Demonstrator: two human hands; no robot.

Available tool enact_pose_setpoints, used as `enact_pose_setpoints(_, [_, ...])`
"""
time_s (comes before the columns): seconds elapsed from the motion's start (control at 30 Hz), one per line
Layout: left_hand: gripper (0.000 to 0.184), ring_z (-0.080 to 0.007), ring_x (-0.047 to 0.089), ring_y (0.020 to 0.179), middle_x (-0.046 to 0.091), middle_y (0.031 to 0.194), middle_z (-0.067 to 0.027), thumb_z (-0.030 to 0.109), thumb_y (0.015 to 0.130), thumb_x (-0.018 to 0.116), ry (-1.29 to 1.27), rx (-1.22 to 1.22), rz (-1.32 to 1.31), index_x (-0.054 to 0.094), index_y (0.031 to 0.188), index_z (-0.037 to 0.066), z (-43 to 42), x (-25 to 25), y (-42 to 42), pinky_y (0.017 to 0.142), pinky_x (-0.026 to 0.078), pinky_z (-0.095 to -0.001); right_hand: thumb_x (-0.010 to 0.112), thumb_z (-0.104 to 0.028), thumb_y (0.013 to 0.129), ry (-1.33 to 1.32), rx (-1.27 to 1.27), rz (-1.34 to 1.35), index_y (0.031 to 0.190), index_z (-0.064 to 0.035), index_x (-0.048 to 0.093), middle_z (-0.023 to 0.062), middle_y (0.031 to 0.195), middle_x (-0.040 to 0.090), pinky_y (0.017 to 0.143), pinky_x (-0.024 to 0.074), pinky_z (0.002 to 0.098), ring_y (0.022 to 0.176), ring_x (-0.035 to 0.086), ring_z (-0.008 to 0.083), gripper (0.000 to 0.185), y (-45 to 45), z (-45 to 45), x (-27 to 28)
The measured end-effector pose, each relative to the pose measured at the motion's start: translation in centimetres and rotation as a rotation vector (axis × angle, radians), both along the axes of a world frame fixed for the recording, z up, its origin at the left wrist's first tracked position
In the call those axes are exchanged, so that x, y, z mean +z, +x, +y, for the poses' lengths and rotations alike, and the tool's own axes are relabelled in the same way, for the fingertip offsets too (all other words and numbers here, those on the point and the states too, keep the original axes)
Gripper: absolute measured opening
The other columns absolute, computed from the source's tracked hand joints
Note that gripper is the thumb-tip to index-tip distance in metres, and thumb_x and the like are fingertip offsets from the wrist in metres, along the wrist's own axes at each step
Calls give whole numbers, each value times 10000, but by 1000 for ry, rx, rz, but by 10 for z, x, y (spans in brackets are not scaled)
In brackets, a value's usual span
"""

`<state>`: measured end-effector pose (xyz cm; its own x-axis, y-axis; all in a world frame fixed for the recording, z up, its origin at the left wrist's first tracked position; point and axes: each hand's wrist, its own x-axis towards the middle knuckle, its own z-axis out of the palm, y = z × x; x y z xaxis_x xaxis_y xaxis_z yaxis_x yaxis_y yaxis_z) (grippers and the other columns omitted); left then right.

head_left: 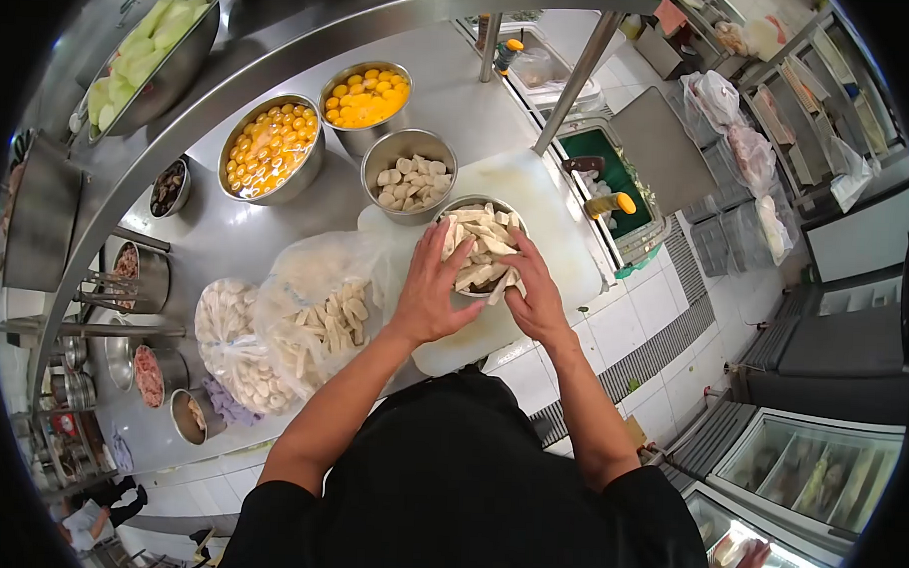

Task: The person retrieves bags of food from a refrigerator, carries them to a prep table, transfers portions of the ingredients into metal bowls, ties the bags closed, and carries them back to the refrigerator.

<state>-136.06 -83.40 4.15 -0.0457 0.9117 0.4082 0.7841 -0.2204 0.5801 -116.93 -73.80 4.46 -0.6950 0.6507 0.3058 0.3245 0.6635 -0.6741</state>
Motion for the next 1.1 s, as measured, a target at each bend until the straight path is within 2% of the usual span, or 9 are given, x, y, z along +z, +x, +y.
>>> enact_pose_setpoints(0.17, [886,-461,221,1424,193,1560,-255,281,740,761,60,44,-92,335,1495,95,9,1,4,1159,204,-566,603,-139,832,101,-56,71,1345,-63,503,197,1484,387,1126,293,498,1346,384,398,529,-9,3,18])
enact_pose_setpoints(0.3, [839,-451,223,1429,192,1562,-256,260,781,715,-23,33,50,320,1496,68,11,1,2,1163,204,-549,620,-251,878,169,-134,0,1358,-57,497,206,1491,377,1121,286,517,1348,384,394,532,-25,11,-13])
enact_pose_setpoints(0.5, [731,-376,295,1422,261,1539,-245,132,835,607,-6,51,-234,295,1487,23,-4,-3,-6,1174,229,-464,582,-398,933,165,-109,15,1396,-47,470,216,1499,361,1114,284,519,1343,389,393,592,-21,12,-8])
enact_pose_setpoints(0.57, [595,-307,515,1248,430,1420,-219,197,892,605,14,360,-638,392,1406,-10,-11,-23,-2,1012,448,-408,503,-497,965,158,-173,147,1410,-30,451,209,1516,338,1109,304,498,1361,375,387,647,-15,13,-8])
enact_pose_setpoints(0.6, [595,-307,515,1248,430,1420,-219,197,892,605,13,363,-638,392,1406,-10,-15,-30,-3,1012,448,-408,420,-563,982,90,-241,168,1415,-14,438,209,1529,316,1112,317,470,1386,346,386,700,-14,15,-10])
enact_pose_setpoints(0.67, [414,-191,643,937,612,1167,-140,214,901,622,-265,456,-988,539,1231,-23,-19,-35,-5,794,545,-321,410,-559,988,61,-289,212,1421,-14,431,211,1527,317,1116,317,459,1393,337,388,696,-13,19,-7])
enact_pose_setpoints(0.77, [251,-135,636,743,667,935,-85,159,872,629,-459,437,-1071,628,1032,-35,-7,-33,3,683,547,-279,392,-520,1009,36,-343,255,1432,-13,417,212,1525,320,1127,311,441,1399,328,391,661,-16,23,-7])
enact_pose_setpoints(0.87, [136,-147,617,741,606,840,-59,99,844,614,-572,427,-1285,616,824,-35,8,-26,1,717,576,-331,360,-429,1042,-50,-378,319,1445,-7,392,197,1509,354,1146,270,420,1400,348,336,584,-19,25,-13])
enact_pose_setpoints(1.1, [117,-159,604,625,549,721,-39,71,801,615,-464,578,-1448,596,762,-37,-22,33,-18,675,604,-349,381,-302,1052,-254,-566,389,1434,-41,416,148,1357,519,1056,382,375,1235,516,252,464,22,38,-65])
